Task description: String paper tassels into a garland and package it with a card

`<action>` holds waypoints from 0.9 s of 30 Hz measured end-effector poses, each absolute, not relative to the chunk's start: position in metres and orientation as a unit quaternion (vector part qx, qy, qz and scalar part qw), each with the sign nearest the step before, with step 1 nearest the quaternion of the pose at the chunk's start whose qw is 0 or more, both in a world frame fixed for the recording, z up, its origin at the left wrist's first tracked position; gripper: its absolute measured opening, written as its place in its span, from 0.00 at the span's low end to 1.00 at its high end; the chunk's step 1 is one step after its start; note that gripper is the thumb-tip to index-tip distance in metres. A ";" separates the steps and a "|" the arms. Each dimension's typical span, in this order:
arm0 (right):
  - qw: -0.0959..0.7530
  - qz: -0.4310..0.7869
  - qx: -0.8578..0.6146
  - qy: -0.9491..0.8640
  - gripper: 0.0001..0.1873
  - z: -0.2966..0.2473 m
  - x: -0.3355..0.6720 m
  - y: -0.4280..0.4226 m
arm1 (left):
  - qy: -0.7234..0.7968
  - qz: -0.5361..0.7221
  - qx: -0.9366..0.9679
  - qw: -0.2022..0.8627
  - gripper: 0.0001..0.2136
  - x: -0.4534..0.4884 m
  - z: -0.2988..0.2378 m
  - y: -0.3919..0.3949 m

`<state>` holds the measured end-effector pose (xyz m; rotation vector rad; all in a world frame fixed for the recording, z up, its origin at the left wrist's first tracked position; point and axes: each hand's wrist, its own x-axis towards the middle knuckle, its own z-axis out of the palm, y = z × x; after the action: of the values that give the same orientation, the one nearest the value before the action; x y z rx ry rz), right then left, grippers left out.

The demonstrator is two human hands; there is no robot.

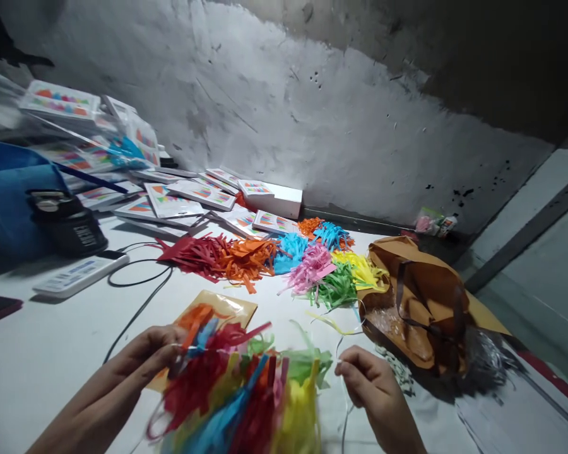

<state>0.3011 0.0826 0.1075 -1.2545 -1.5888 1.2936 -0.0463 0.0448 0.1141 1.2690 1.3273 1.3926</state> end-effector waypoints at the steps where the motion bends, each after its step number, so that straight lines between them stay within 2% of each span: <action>1: 0.362 0.498 -0.482 -0.623 0.22 0.106 0.301 0.084 | 0.526 0.555 0.507 0.398 0.21 -0.047 0.114 0.047; 5: 0.424 0.476 -0.453 -0.624 0.21 0.100 0.301 0.081 | 0.524 0.564 0.497 0.400 0.20 -0.050 0.111 0.050; 9: 0.394 0.461 -0.433 -0.667 0.20 0.099 0.298 0.078 | 0.517 0.560 0.485 0.429 0.21 -0.051 0.109 0.049; 12: 0.429 0.467 -0.430 -0.643 0.20 0.101 0.298 0.079 | 0.504 0.562 0.465 0.463 0.21 -0.052 0.109 0.049; 15: 0.392 0.490 -0.417 -0.657 0.20 0.102 0.299 0.079 | 0.504 0.552 0.435 0.501 0.22 -0.054 0.112 0.047; 18: 0.462 0.536 -0.399 -0.583 0.19 0.099 0.299 0.078 | 0.505 0.542 0.434 0.512 0.21 -0.055 0.115 0.045; 21: 0.465 0.585 -0.396 -0.534 0.19 0.097 0.296 0.086 | 0.506 0.543 0.427 0.517 0.21 -0.056 0.118 0.051; 27: 0.543 0.603 -0.400 -0.427 0.27 0.111 0.274 0.133 | 0.498 0.559 0.451 0.486 0.22 -0.047 0.126 0.095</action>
<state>0.2742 0.1333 0.1108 -0.9496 -1.0133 1.4311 -0.0471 0.0948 0.1263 1.0965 1.2116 1.3611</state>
